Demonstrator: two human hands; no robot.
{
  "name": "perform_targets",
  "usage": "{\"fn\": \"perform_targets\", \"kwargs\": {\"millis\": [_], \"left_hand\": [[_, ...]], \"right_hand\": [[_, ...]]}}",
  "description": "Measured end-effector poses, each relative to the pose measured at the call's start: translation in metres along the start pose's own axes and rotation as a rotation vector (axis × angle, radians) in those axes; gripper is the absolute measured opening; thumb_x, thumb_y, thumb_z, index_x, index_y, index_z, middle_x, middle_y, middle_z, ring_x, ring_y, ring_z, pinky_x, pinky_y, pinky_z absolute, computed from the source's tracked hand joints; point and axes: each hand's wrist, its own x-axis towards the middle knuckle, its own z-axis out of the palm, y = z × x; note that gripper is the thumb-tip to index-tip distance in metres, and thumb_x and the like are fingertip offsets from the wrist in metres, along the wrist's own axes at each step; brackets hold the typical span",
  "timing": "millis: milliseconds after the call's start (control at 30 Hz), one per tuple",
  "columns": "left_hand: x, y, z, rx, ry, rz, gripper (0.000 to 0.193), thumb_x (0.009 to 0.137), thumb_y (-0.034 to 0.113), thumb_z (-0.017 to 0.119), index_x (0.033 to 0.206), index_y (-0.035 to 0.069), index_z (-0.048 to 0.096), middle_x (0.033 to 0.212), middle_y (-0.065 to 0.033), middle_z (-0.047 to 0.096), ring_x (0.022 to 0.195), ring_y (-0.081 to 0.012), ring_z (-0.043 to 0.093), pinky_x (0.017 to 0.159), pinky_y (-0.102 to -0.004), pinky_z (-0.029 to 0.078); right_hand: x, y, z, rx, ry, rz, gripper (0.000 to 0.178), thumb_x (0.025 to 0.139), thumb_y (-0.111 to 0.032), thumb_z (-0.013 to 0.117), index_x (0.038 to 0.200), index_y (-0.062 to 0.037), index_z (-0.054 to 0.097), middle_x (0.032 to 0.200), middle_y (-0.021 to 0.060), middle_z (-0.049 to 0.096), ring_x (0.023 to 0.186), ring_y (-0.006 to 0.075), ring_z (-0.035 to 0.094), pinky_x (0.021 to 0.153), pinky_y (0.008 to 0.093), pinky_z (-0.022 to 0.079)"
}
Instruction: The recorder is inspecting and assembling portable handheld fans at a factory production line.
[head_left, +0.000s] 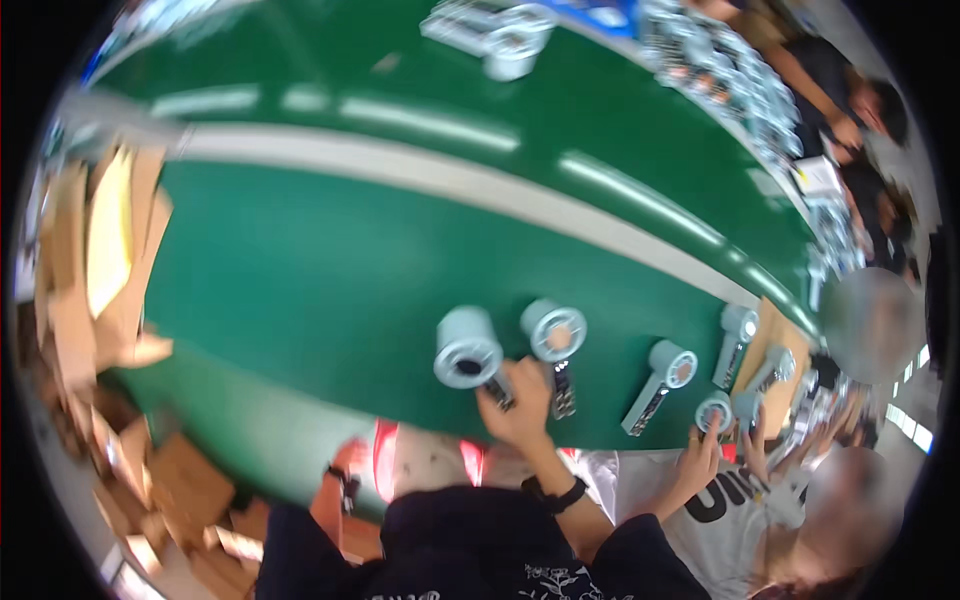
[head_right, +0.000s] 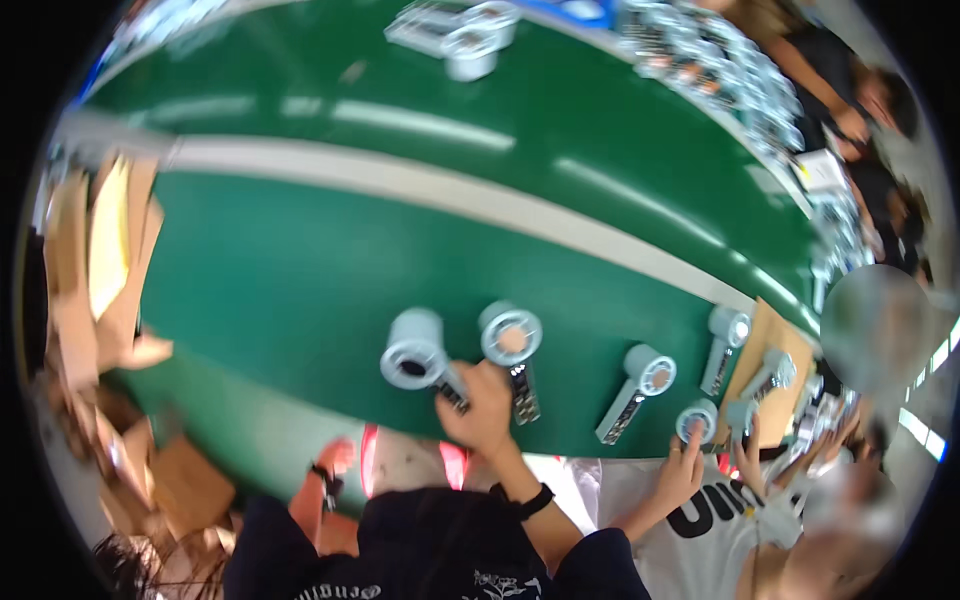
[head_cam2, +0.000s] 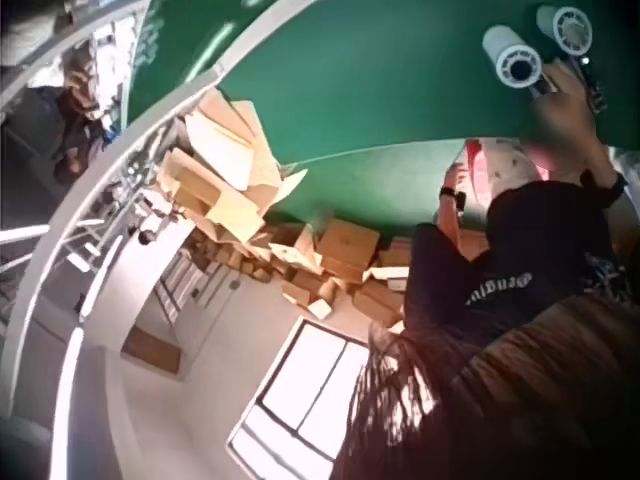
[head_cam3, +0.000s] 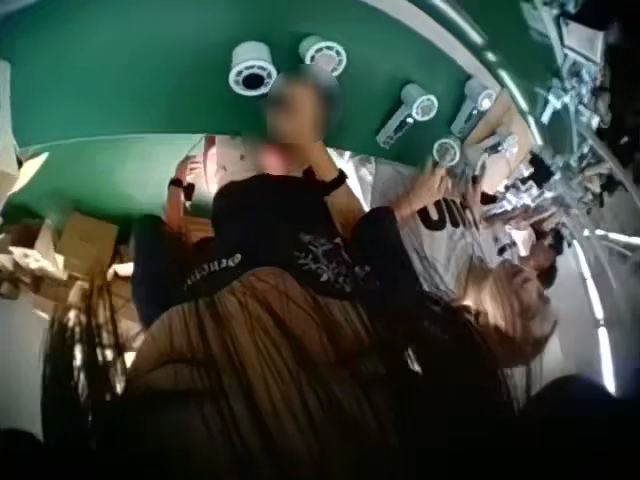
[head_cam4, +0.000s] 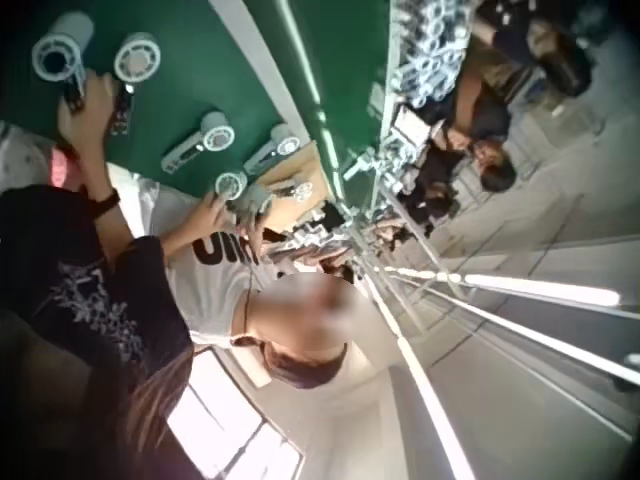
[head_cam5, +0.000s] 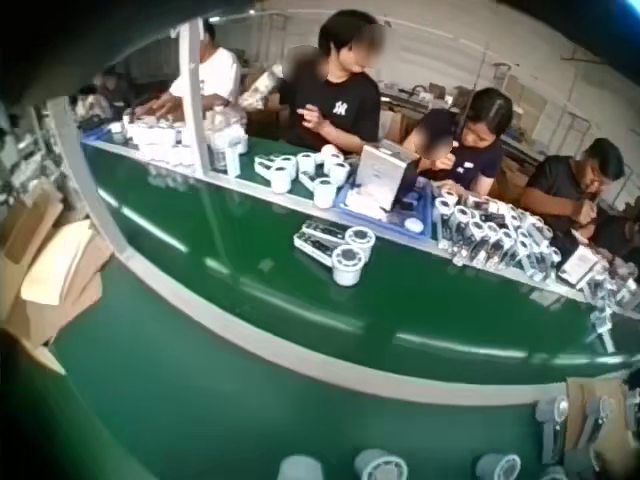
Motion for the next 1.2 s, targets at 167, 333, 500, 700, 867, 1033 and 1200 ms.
{"fn": "perform_targets", "kwargs": {"millis": [167, 333, 500, 700, 867, 1033, 1200], "left_hand": [[-0.056, 0.022, 0.081, -0.011, 0.33, 0.531, 0.016, 0.093, 0.022, 0.048, 0.099, 0.014, 0.06, 0.065, 0.0081, 0.049, 0.047, -0.0018, 0.04, 0.038, -0.017, 0.03], [-0.137, -0.004, 0.046, -0.257, 0.364, 0.594, 0.023, 0.095, 0.023, 0.047, 0.11, 0.009, 0.057, 0.073, 0.0067, 0.053, 0.045, -0.002, 0.031, 0.036, -0.0163, 0.024], [-0.179, -0.022, 0.067, -0.425, 0.465, 0.845, 0.032, 0.097, 0.025, 0.046, 0.121, 0.006, 0.053, 0.084, 0.0047, 0.058, 0.048, -0.0024, 0.031, 0.038, -0.0173, 0.022], [-0.213, 0.002, 0.06, -0.506, 0.472, 1.054, 0.032, 0.097, 0.024, 0.044, 0.12, 0.005, 0.056, 0.089, 0.0038, 0.06, 0.051, -0.0035, 0.033, 0.04, -0.0183, 0.023], [-0.216, 0.016, 0.056, 1.086, 1.053, 0.802, 0.024, 0.09, 0.018, 0.047, 0.104, 0.011, 0.065, 0.083, -0.0022, 0.065, 0.061, -0.0188, 0.058, 0.052, -0.0313, 0.045], [-0.167, -0.046, 0.043, 1.828, 1.08, 0.051, 0.024, 0.084, 0.022, 0.046, 0.082, 0.015, 0.068, 0.08, -0.0106, 0.066, 0.079, -0.0301, 0.064, 0.068, -0.0417, 0.05], [-0.148, -0.077, 0.051, 1.384, 1.098, 0.477, 0.021, 0.084, 0.023, 0.051, 0.086, 0.01, 0.067, 0.076, -0.0105, 0.067, 0.068, -0.0262, 0.064, 0.056, -0.0407, 0.049]], "right_hand": [[0.012, 0.001, 0.009, -0.108, 0.015, -0.129, 0.022, 0.074, -0.01, 0.07, 0.087, 0.0007, 0.055, 0.072, 0.0135, 0.049, 0.066, 0.0298, 0.049, 0.06, 0.0368, 0.039], [0.013, -0.001, 0.013, -0.129, -0.052, -0.104, 0.022, 0.08, -0.012, 0.068, 0.087, 0.0025, 0.053, 0.076, 0.012, 0.051, 0.068, 0.0255, 0.05, 0.063, 0.0338, 0.04], [0.005, -0.005, 0.014, -0.11, -0.064, -0.083, 0.022, 0.081, -0.013, 0.067, 0.089, 0.0028, 0.053, 0.077, 0.0101, 0.052, 0.068, 0.0215, 0.049, 0.063, 0.0312, 0.04], [-0.001, -0.001, 0.013, -0.115, -0.084, -0.056, 0.022, 0.081, -0.011, 0.067, 0.091, 0.0032, 0.054, 0.078, 0.0102, 0.052, 0.069, 0.0213, 0.05, 0.065, 0.0305, 0.041], [0.006, -0.009, 0.014, -0.072, -0.015, -0.056, 0.018, 0.076, -0.007, 0.067, 0.084, 0.0011, 0.053, 0.073, 0.0115, 0.049, 0.066, 0.0265, 0.047, 0.06, 0.0347, 0.037], [0.007, -0.006, 0.018, -0.051, -0.008, -0.073, 0.017, 0.072, -0.007, 0.068, 0.082, -0.0007, 0.056, 0.07, 0.0127, 0.049, 0.064, 0.0298, 0.047, 0.059, 0.0377, 0.036], [0.008, -0.006, 0.013, -0.065, -0.024, -0.087, 0.019, 0.074, -0.005, 0.067, 0.089, 0.0016, 0.057, 0.075, 0.0124, 0.052, 0.067, 0.0276, 0.05, 0.062, 0.0349, 0.04]]}}
